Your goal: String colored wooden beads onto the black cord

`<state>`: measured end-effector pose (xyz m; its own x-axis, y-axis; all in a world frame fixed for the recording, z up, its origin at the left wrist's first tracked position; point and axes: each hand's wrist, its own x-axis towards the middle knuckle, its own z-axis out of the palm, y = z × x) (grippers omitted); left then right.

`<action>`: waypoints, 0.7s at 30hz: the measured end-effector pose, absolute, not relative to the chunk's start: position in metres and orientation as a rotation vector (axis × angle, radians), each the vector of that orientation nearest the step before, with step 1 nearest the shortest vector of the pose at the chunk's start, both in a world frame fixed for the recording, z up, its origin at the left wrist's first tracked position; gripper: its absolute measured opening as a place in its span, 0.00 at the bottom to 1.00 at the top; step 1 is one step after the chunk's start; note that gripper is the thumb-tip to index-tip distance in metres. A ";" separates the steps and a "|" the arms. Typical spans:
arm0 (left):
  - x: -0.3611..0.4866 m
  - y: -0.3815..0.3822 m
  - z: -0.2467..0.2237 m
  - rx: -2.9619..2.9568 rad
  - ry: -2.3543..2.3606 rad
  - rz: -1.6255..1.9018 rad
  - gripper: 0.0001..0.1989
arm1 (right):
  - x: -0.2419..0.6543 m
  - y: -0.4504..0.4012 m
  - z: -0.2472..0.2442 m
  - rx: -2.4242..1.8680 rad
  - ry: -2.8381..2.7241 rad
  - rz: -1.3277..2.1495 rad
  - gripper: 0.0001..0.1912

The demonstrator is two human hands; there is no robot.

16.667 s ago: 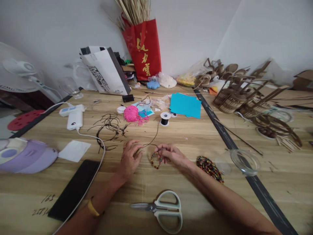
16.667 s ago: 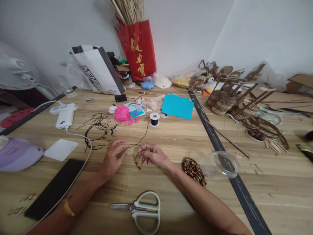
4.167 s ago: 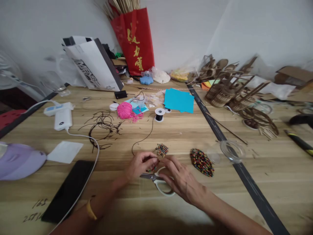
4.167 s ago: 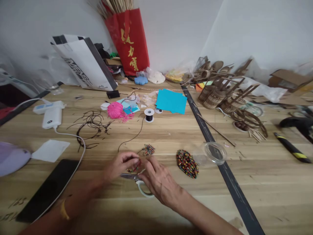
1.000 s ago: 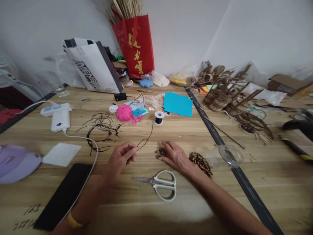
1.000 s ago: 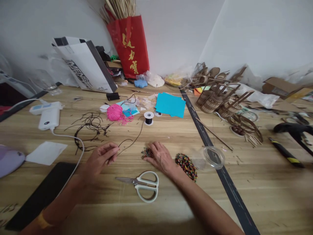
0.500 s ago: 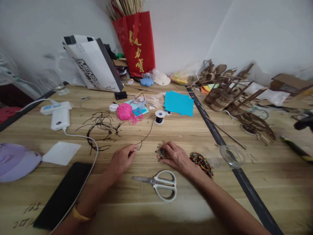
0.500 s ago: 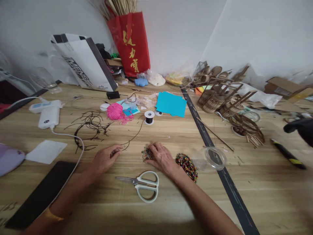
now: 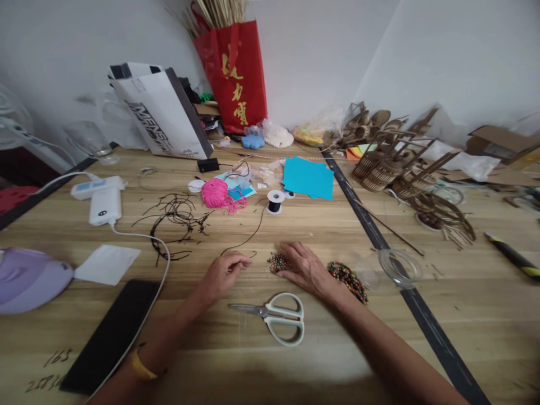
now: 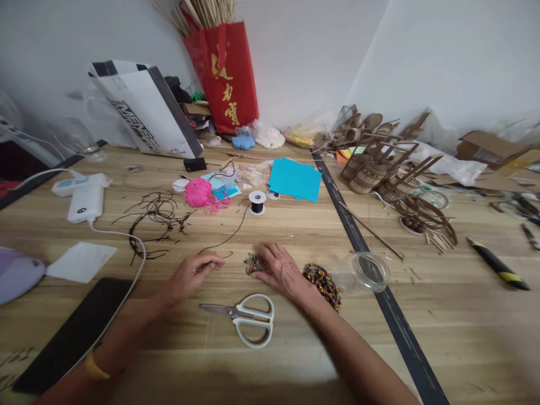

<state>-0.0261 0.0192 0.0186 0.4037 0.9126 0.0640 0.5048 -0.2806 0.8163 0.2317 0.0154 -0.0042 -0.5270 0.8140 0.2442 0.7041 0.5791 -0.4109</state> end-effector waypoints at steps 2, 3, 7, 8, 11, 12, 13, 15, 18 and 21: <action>-0.022 0.019 0.018 1.924 1.200 0.736 0.14 | 0.229 0.016 -0.009 -1.155 -2.435 0.365 0.33; -0.020 0.018 0.017 1.924 1.198 0.745 0.15 | 0.228 0.016 -0.012 -1.135 -2.466 0.362 0.34; -0.012 0.017 0.012 1.895 1.195 0.759 0.15 | 0.222 0.017 -0.020 -1.090 -2.589 0.334 0.31; -0.010 0.017 0.010 1.884 1.195 0.756 0.15 | 0.221 0.018 -0.021 -1.070 -2.610 0.322 0.30; -0.007 0.017 0.006 1.869 1.200 0.744 0.15 | 0.220 0.019 -0.021 -1.010 -2.660 0.289 0.27; -0.007 0.017 0.005 1.867 1.203 0.742 0.15 | 0.220 0.019 -0.021 -0.998 -2.668 0.282 0.26; -0.006 0.018 0.004 1.865 1.205 0.743 0.16 | 0.221 0.019 -0.020 -0.989 -2.674 0.279 0.26; -0.007 0.018 0.001 1.851 1.209 0.752 0.16 | 0.221 0.018 -0.019 -0.977 -2.684 0.280 0.26; -0.009 0.020 -0.003 1.801 1.203 0.768 0.16 | 0.219 0.019 -0.017 -0.950 -2.701 0.287 0.27; -0.012 0.022 -0.006 1.733 1.178 0.777 0.17 | 0.218 0.020 -0.017 -0.908 -2.691 0.307 0.27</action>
<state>-0.0116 0.0223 -0.0062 0.3558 0.9343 0.0204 0.3870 -0.1672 0.9068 0.2177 0.0201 -0.0170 -0.7619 0.6167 0.1977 0.5564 0.7796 -0.2875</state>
